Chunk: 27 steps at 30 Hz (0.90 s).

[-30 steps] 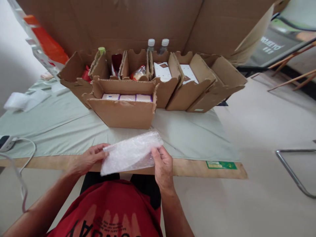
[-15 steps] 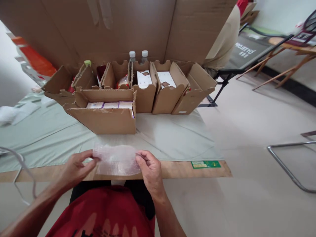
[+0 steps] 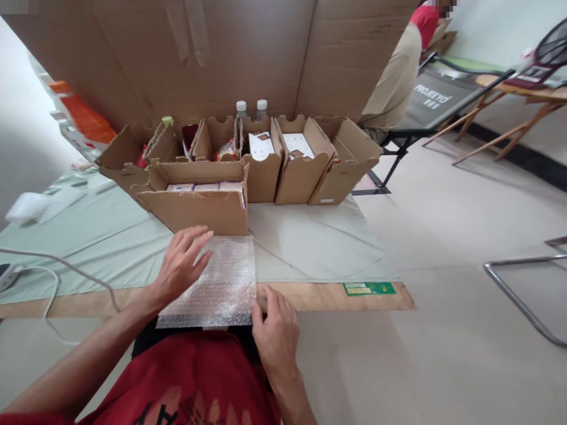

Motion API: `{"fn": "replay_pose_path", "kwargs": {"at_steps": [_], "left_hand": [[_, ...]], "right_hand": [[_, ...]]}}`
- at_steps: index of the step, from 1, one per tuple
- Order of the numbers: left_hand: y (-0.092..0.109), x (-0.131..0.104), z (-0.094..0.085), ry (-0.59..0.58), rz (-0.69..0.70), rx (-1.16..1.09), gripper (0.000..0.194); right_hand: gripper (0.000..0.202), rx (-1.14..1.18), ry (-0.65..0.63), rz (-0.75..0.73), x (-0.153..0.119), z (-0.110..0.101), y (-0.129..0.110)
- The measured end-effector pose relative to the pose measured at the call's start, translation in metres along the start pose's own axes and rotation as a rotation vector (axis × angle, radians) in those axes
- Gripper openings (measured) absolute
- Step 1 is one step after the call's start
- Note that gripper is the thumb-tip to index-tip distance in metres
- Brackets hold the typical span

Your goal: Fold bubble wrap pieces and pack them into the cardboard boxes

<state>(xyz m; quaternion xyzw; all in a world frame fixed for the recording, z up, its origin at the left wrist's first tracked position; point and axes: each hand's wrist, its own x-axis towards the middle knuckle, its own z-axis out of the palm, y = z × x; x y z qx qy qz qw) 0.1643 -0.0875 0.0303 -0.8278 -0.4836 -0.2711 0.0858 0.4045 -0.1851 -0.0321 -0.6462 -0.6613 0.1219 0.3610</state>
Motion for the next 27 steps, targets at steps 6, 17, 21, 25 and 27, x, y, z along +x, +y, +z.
{"fn": "replay_pose_path", "kwargs": {"at_steps": [6, 17, 21, 25, 27], "left_hand": [[-0.009, -0.056, -0.003, -0.070, -0.041, -0.073, 0.033], [-0.042, -0.063, 0.042, -0.342, -0.140, -0.047, 0.048], [-0.044, -0.065, 0.040, -0.379, -0.164, -0.086, 0.050], [-0.044, -0.066, 0.033, -0.370, -0.171, -0.149, 0.051], [-0.044, -0.072, 0.026, -0.336, -0.153, -0.218, 0.052]], "right_hand": [[0.025, -0.031, 0.037, -0.223, 0.016, 0.000, -0.012], [0.047, -0.277, -0.356, -0.415, 0.085, 0.079, -0.048], [0.047, -0.432, -0.219, -0.243, 0.066, 0.031, 0.010], [0.053, -0.377, -0.183, -0.344, 0.028, -0.019, 0.034], [0.062, -0.325, -0.266, -0.449, 0.009, -0.027, 0.025]]}}
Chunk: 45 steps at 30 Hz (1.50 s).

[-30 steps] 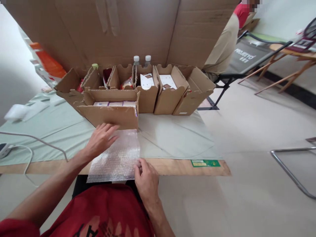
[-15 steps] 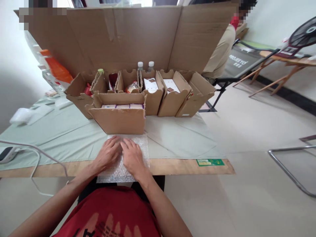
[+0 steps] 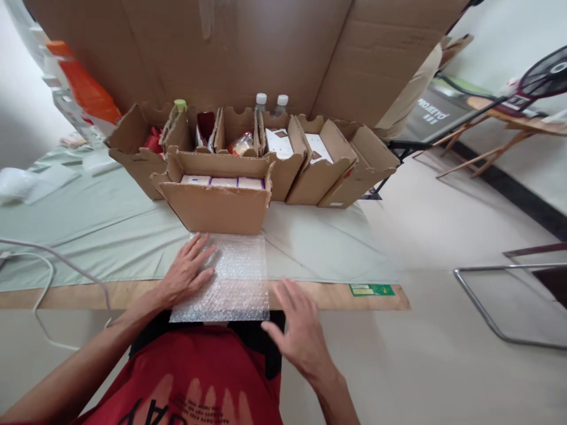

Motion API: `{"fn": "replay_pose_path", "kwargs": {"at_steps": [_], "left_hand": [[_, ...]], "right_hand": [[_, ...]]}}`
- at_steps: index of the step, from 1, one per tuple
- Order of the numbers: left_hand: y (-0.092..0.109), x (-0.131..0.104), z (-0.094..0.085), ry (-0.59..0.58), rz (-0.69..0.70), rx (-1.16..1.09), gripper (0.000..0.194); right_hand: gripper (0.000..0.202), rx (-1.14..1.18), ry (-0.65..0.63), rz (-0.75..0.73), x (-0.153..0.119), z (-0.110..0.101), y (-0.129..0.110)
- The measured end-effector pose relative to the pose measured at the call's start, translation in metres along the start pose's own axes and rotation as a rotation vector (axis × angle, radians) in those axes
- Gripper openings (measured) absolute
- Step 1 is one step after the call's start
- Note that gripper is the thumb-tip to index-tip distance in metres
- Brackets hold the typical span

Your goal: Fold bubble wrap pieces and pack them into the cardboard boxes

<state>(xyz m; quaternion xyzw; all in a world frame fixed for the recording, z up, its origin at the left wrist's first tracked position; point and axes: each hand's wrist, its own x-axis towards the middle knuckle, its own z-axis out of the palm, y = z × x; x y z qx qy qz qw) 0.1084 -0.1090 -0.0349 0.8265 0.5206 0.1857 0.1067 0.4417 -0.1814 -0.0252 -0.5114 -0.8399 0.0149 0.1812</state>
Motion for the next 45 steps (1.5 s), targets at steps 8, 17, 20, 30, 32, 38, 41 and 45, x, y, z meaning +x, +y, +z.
{"fn": "replay_pose_path", "kwargs": {"at_steps": [8, 17, 20, 30, 32, 38, 41, 45], "left_hand": [[-0.011, -0.066, -0.062, -0.215, 0.044, -0.291, 0.061], [0.007, -0.074, -0.067, -0.160, -0.126, -0.373, 0.069], [0.013, -0.056, -0.053, -0.086, -0.297, -0.498, 0.029], [0.012, -0.018, -0.030, -0.051, -0.607, -0.342, 0.029], [0.014, -0.012, -0.031, -0.071, -0.616, -0.294, 0.026], [0.017, -0.005, -0.035, -0.120, -0.634, -0.141, 0.023], [0.016, -0.004, -0.033, -0.136, -0.630, -0.086, 0.028], [0.014, -0.005, -0.031, -0.152, -0.614, -0.048, 0.035]], "right_hand": [[0.040, 0.091, 0.033, -0.120, 0.018, 0.019, -0.033], [0.024, 0.608, 0.010, 0.087, 0.038, -0.014, -0.031], [0.024, 0.702, -0.020, 0.287, 0.048, -0.015, -0.034], [0.044, 0.577, 0.202, 0.574, 0.048, 0.025, -0.027], [0.041, 0.440, 0.254, 0.513, 0.046, 0.031, -0.027], [0.032, 0.096, 0.355, 0.365, 0.038, 0.042, -0.030], [0.036, 0.022, 0.375, 0.355, 0.036, 0.031, -0.028], [0.033, 0.053, 0.338, 0.272, 0.047, 0.015, -0.035]]}}
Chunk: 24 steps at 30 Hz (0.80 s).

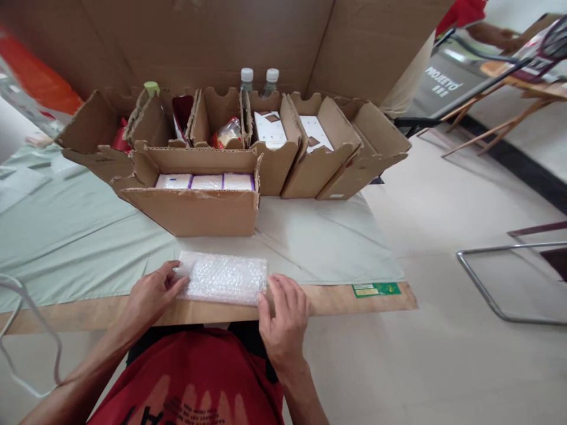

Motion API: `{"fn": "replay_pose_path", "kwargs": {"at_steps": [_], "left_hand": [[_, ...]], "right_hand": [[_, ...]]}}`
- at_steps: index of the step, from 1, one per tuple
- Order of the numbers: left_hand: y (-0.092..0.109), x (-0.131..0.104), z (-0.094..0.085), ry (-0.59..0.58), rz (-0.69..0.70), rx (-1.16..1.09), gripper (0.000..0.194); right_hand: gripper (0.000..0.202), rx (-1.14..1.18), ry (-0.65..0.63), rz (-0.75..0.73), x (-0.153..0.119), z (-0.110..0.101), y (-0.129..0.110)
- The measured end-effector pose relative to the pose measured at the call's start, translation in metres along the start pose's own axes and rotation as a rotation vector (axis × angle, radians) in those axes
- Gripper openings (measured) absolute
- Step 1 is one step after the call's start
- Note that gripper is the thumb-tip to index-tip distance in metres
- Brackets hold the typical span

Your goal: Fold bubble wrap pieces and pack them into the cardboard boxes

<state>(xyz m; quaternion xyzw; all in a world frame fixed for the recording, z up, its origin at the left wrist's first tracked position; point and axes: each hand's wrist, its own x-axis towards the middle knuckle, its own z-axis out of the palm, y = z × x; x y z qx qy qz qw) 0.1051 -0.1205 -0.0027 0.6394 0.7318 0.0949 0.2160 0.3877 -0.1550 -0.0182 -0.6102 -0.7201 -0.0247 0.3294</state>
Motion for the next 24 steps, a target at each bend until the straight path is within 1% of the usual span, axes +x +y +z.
{"fn": "replay_pose_path", "kwargs": {"at_steps": [2, 4, 6, 7, 8, 10, 12, 14, 16, 17, 20, 22, 24], "left_hand": [[0.000, 0.001, 0.001, -0.009, 0.010, 0.027, 0.036], [0.001, 0.001, 0.002, -0.025, 0.020, 0.053, 0.037], [0.001, 0.002, 0.002, -0.039, 0.024, 0.064, 0.037], [0.001, 0.002, 0.002, -0.042, 0.023, 0.064, 0.037], [0.001, 0.001, 0.001, -0.044, 0.022, 0.065, 0.038], [-0.001, 0.001, -0.002, -0.029, 0.021, 0.055, 0.040], [-0.003, 0.001, -0.006, 0.028, 0.011, 0.036, 0.043], [-0.005, 0.003, -0.010, 0.085, -0.008, 0.025, 0.044], [-0.004, 0.006, -0.010, 0.091, -0.012, 0.004, 0.038], [-0.003, 0.008, -0.009, 0.079, -0.004, -0.016, 0.032], [-0.001, 0.011, -0.001, 0.062, 0.044, -0.111, 0.016], [0.000, 0.009, 0.006, 0.074, 0.065, -0.187, 0.013], [-0.001, 0.005, 0.012, 0.081, 0.069, -0.277, 0.010]], "right_hand": [[0.032, 0.066, -0.089, -0.076, 0.006, 0.005, -0.010], [0.029, 0.111, -0.198, -0.144, 0.009, 0.014, -0.017], [0.028, 0.149, -0.282, -0.170, 0.009, 0.022, -0.018], [0.027, 0.171, -0.297, -0.165, 0.009, 0.023, -0.016], [0.026, 0.188, -0.293, -0.150, 0.010, 0.023, -0.012], [0.027, 0.199, -0.246, -0.100, 0.013, 0.019, -0.001], [0.030, 0.169, -0.196, -0.046, 0.020, 0.016, 0.010], [0.037, 0.103, -0.199, 0.002, 0.029, 0.018, 0.019], [0.045, 0.027, -0.240, 0.023, 0.037, 0.025, 0.024], [0.043, -0.004, -0.258, 0.026, 0.040, 0.030, 0.025], [0.019, 0.011, -0.269, 0.017, 0.042, 0.040, 0.021], [0.016, 0.118, -0.250, 0.041, 0.040, 0.039, 0.017], [0.017, 0.256, -0.253, 0.140, 0.035, 0.032, 0.013]]}}
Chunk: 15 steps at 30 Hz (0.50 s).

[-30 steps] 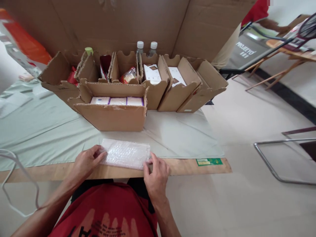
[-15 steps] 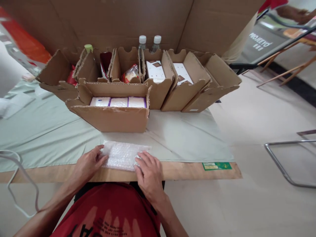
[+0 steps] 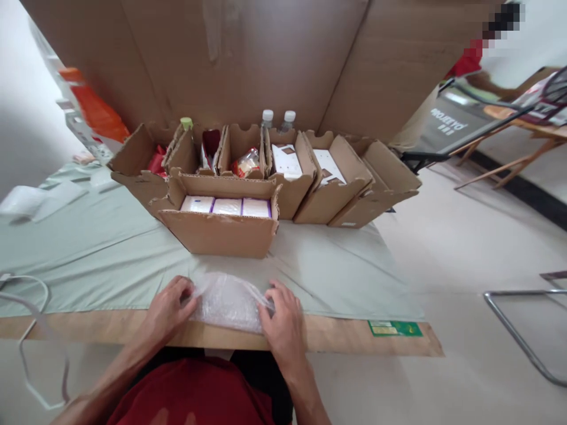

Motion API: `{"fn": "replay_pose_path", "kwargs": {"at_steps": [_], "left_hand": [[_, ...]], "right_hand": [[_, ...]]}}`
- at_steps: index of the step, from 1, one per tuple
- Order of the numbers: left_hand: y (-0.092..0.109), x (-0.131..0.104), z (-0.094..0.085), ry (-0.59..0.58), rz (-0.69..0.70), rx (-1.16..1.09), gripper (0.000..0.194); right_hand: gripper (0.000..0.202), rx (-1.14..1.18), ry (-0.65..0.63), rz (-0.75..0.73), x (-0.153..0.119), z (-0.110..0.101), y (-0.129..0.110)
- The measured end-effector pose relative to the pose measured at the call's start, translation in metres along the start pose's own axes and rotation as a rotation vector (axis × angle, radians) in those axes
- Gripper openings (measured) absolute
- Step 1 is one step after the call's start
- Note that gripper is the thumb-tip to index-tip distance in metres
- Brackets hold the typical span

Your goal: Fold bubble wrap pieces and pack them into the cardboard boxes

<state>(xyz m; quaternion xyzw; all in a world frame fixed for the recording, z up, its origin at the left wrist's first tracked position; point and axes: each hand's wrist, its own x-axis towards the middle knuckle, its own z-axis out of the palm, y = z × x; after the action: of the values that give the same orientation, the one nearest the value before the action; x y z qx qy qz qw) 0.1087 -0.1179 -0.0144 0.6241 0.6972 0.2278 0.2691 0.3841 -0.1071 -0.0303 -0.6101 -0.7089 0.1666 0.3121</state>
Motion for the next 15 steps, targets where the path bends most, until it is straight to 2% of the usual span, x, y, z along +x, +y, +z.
{"fn": "replay_pose_path", "kwargs": {"at_steps": [1, 3, 5, 7, 8, 10, 12, 15], "left_hand": [[-0.002, -0.003, 0.002, 0.001, 0.000, -0.038, 0.012], [-0.005, -0.009, 0.002, 0.001, -0.013, -0.160, 0.029], [-0.006, -0.013, 0.001, -0.004, -0.057, -0.373, 0.051], [-0.007, -0.015, -0.002, -0.020, -0.116, -0.613, 0.064], [-0.006, -0.015, -0.004, -0.029, -0.136, -0.707, 0.065], [-0.005, -0.013, -0.011, -0.043, -0.128, -0.803, 0.057], [-0.003, -0.009, -0.024, -0.055, -0.067, -0.831, 0.041], [0.009, -0.001, -0.054, -0.080, 0.104, -0.782, 0.028]], "right_hand": [[0.018, 0.071, -0.008, 0.069, -0.003, -0.003, -0.001], [0.023, 0.201, -0.027, 0.225, -0.010, -0.010, -0.003], [0.038, 0.354, -0.052, 0.356, -0.016, -0.017, -0.002], [0.059, 0.549, -0.112, 0.432, -0.022, -0.022, -0.001], [0.066, 0.631, -0.147, 0.450, -0.024, -0.024, -0.001], [0.068, 0.696, -0.180, 0.449, -0.029, -0.029, -0.002], [0.058, 0.651, -0.126, 0.415, -0.029, -0.035, -0.005], [0.036, 0.575, 0.020, 0.315, -0.013, -0.050, -0.015]]}}
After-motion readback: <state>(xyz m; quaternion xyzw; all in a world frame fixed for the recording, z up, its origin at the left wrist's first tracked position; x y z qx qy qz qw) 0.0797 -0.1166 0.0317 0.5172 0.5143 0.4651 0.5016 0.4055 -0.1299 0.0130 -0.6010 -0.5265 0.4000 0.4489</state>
